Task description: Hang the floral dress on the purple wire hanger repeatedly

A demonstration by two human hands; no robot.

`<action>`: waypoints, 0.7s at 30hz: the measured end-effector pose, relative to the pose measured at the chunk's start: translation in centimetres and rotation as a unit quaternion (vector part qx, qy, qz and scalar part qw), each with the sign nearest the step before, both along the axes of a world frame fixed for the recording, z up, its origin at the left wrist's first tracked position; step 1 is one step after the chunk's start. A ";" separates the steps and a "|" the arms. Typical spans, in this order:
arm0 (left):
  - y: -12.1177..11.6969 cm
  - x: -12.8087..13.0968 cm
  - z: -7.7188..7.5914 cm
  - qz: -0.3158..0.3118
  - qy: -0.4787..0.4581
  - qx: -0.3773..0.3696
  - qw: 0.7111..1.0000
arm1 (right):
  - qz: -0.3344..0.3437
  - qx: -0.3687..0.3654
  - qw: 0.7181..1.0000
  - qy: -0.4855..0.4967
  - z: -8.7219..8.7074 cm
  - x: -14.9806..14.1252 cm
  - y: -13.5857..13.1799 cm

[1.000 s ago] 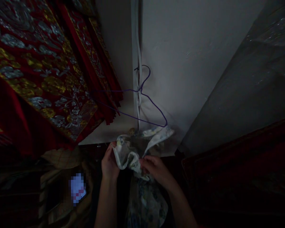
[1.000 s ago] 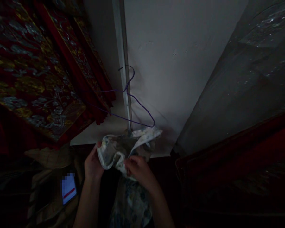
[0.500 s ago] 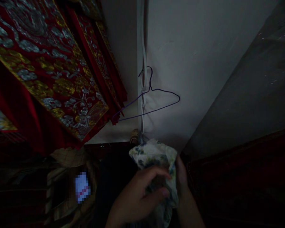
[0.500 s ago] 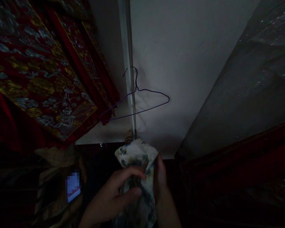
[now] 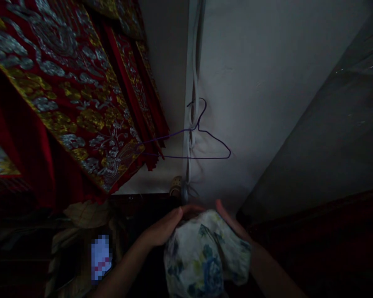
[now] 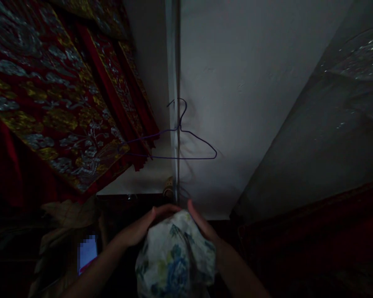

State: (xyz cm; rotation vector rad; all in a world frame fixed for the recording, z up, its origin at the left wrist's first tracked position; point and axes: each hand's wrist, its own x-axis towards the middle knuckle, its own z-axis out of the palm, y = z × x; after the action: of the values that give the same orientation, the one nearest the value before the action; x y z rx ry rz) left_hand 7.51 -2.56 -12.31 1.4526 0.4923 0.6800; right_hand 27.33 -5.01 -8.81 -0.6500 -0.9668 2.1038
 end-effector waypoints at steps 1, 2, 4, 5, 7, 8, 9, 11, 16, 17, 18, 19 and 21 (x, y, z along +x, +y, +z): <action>-0.2 0.0 -0.5 -0.008 -0.006 -0.008 1.000 | 0.017 -0.013 0.999 -0.024 0.0 0.2 -0.3; -0.4 0.0 -0.8 -0.011 -0.016 -0.006 1.000 | 0.034 -0.023 0.998 -0.054 0.0 0.5 -0.6; -1.0 0.5 -0.9 -0.013 -0.034 0.006 0.999 | 0.082 -0.030 0.988 -0.130 0.2 0.9 -1.2; -1.3 0.8 -0.7 -0.018 -0.037 0.011 0.999 | 0.122 -0.017 0.978 -0.168 0.4 1.1 -1.4; -1.8 1.4 -0.4 -0.031 -0.024 0.030 0.999 | 0.231 0.048 0.942 -0.239 1.6 1.7 -1.5; -1.9 1.5 -0.3 -0.028 -0.008 0.051 0.998 | 0.284 0.097 0.914 -0.273 2.6 2.1 -1.4; -1.9 1.5 -0.3 -0.016 0.014 0.079 0.997 | 0.315 0.155 0.883 -0.310 3.8 2.6 -1.2; -1.3 0.8 -0.3 0.021 0.077 0.149 0.986 | 0.264 0.284 0.834 -0.393 6.7 4.0 -0.6; 2.1 -3.4 1.1 0.116 0.289 0.293 0.904 | -0.227 0.432 0.748 -0.450 11.3 6.8 3.5; 2.6 -4.2 1.7 0.143 0.314 0.308 0.887 | -0.288 0.404 0.760 -0.421 10.9 6.7 4.8; 3.0 -4.9 2.4 0.170 0.327 0.315 0.874 | -0.322 0.363 0.785 -0.385 10.0 6.2 6.3; 3.2 -5.4 3.2 0.194 0.329 0.316 0.868 | -0.325 0.324 0.818 -0.346 8.6 5.5 7.7; 3.0 -5.8 4.5 0.230 0.312 0.301 0.871 | -0.289 0.264 0.873 -0.290 5.2 3.5 10.6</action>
State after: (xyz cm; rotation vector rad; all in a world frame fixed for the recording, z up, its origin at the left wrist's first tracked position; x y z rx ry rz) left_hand 1.66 0.42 -7.81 2.1941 1.2406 0.7656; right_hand 30.86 5.63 -3.60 -1.1336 -1.3855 1.0513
